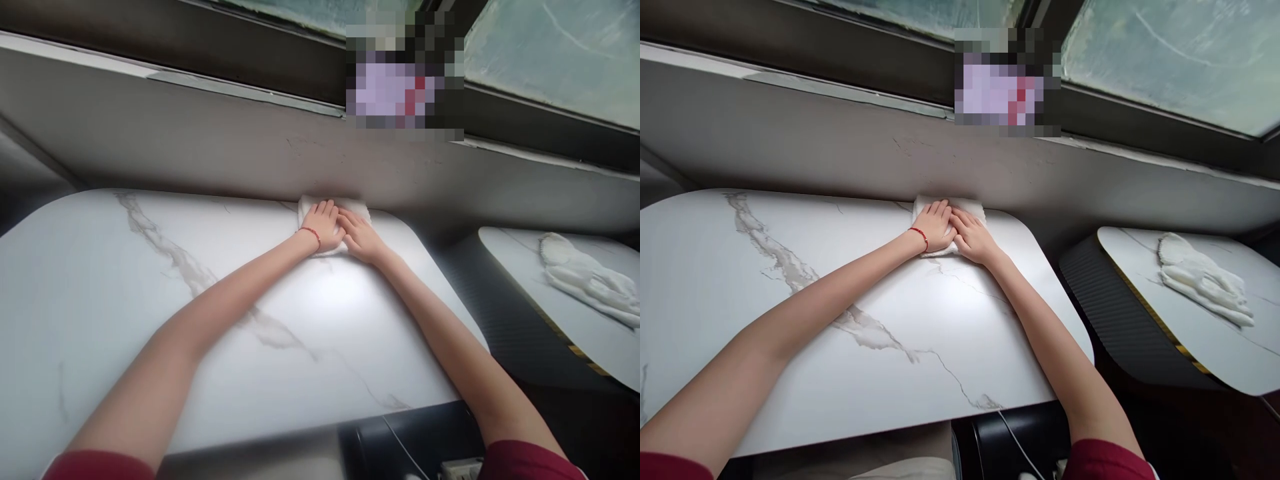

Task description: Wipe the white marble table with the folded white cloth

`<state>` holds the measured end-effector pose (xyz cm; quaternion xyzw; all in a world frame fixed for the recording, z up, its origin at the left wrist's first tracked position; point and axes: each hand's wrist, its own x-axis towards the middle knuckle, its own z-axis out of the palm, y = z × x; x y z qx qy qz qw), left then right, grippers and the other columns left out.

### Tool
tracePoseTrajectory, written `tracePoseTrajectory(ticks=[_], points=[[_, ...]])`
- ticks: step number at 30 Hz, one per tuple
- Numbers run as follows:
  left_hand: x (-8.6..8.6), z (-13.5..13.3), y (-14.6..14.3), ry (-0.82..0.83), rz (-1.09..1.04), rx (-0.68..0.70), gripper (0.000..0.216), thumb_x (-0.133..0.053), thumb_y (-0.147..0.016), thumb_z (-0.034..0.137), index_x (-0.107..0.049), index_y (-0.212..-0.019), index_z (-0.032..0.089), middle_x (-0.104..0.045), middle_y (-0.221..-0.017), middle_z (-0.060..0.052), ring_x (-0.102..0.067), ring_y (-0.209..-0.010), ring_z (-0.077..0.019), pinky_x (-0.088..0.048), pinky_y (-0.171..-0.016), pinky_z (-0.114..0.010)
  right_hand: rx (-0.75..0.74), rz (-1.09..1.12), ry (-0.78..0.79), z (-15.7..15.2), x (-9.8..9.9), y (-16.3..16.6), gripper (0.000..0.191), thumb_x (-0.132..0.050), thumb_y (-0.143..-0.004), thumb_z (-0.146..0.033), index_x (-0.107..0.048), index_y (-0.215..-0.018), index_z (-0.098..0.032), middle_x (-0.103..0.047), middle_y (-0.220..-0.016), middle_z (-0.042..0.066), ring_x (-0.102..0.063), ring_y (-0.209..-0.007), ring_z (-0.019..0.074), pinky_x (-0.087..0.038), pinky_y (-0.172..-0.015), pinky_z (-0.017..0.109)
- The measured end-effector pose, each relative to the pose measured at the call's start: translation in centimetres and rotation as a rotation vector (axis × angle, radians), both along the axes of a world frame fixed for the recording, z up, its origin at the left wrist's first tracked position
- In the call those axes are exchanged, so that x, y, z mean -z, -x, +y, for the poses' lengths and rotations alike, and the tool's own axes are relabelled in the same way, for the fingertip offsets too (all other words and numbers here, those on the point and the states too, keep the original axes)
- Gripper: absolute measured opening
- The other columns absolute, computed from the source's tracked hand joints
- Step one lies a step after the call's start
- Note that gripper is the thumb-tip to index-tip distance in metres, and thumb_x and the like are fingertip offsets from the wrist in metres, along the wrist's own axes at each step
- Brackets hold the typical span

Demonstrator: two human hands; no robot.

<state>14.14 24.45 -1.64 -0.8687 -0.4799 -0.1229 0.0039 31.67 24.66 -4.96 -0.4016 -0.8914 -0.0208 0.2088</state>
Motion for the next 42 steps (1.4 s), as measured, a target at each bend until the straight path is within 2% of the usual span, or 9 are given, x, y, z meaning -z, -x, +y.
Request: tracePoseTrajectory(ticks=[9,13,17,22,26,29,31,36,42], points=[[-0.4,-1.0,0.5,0.015,0.015,-0.012,0.061,-0.042,-0.1,0.037,-0.045,-0.146,-0.003,-0.037,-0.161,-0.023,-0.037,-0.147,-0.0321,-0.027,-0.12,-0.041,0.054,-0.006,0.003,-0.6,0.0,0.7,0.056,-0.031,-0.092,-0.027,-0.047,-0.145,-0.016,-0.047,-0.155,0.016,-0.043,-0.144,0.0302,-0.038,-0.117,0.055],[-0.6,-2.4,0.8,0.015,0.023,0.03,0.061,-0.043,-0.1,0.037,-0.044,-0.147,-0.001,-0.036,-0.161,-0.022,-0.035,-0.149,-0.0287,-0.026,-0.122,-0.039,0.106,-0.014,0.006,-2.7,0.0,1.0,0.056,-0.031,-0.094,-0.028,-0.047,-0.146,-0.015,-0.047,-0.156,0.016,-0.041,-0.146,0.0301,-0.037,-0.118,0.054],[-0.5,-6.0,0.7,0.031,0.037,0.115,0.064,-0.044,-0.098,0.035,-0.04,-0.15,-0.002,-0.034,-0.162,-0.024,-0.031,-0.152,-0.03,-0.023,-0.123,-0.041,0.146,-0.064,-0.004,-7.7,0.0,0.8,0.057,-0.031,-0.096,-0.027,-0.042,-0.151,-0.013,-0.042,-0.159,0.016,-0.036,-0.15,0.0298,-0.035,-0.121,0.054],[-0.6,-13.3,-0.4,0.06,0.045,0.191,0.069,-0.043,-0.097,0.037,-0.037,-0.15,-0.007,-0.031,-0.162,-0.026,-0.027,-0.153,-0.0338,-0.022,-0.124,-0.043,0.174,-0.081,-0.053,-16.8,0.1,-0.4,0.059,-0.033,-0.098,-0.025,-0.034,-0.156,-0.015,-0.04,-0.161,0.015,-0.034,-0.151,0.0295,-0.034,-0.123,0.053],[-0.8,-18.9,-2.2,0.063,0.062,0.272,0.07,-0.041,-0.098,0.039,-0.036,-0.151,-0.006,-0.031,-0.162,-0.026,-0.028,-0.153,-0.0357,-0.024,-0.123,-0.047,0.203,-0.088,-0.059,-23.7,-0.3,-2.0,0.065,-0.033,-0.097,-0.021,-0.022,-0.161,-0.018,-0.035,-0.164,0.014,-0.031,-0.153,0.0304,-0.035,-0.122,0.055],[-1.3,-21.3,-4.0,0.087,0.079,0.335,0.071,-0.042,-0.098,0.039,-0.035,-0.152,-0.006,-0.03,-0.163,-0.026,-0.028,-0.152,-0.0374,-0.024,-0.123,-0.047,0.25,-0.13,-0.027,-27.4,-0.9,-3.5,0.068,-0.035,-0.096,-0.019,-0.019,-0.162,-0.018,-0.034,-0.164,0.014,-0.032,-0.152,0.0306,-0.036,-0.122,0.055],[-1.7,-22.0,-5.3,0.113,0.091,0.374,0.071,-0.042,-0.098,0.038,-0.033,-0.153,-0.006,-0.029,-0.163,-0.027,-0.026,-0.153,-0.038,-0.023,-0.124,-0.047,0.294,-0.152,0.004,-28.7,-1.2,-4.5,0.068,-0.036,-0.096,-0.019,-0.021,-0.162,-0.018,-0.036,-0.163,0.014,-0.033,-0.152,0.0305,-0.037,-0.122,0.054],[-1.8,-21.0,-8.1,0.13,0.094,0.427,0.071,-0.04,-0.099,0.037,-0.032,-0.154,-0.006,-0.028,-0.164,-0.026,-0.026,-0.153,-0.0373,-0.022,-0.125,-0.047,0.359,-0.107,0.018,-28.4,-0.9,-7.2,0.067,-0.034,-0.095,-0.02,-0.023,-0.161,-0.02,-0.035,-0.164,0.013,-0.032,-0.152,0.0308,-0.036,-0.121,0.058],[-0.5,-16.8,-10.3,0.106,-0.011,0.386,0.069,-0.041,-0.097,0.037,-0.037,-0.151,-0.006,-0.031,-0.163,-0.025,-0.028,-0.152,-0.0361,-0.022,-0.125,-0.046,0.341,-0.064,0.076,-23.4,-0.7,-9.6,0.065,-0.033,-0.094,-0.025,-0.028,-0.159,-0.022,-0.034,-0.164,0.011,-0.03,-0.153,0.0314,-0.033,-0.122,0.059]])
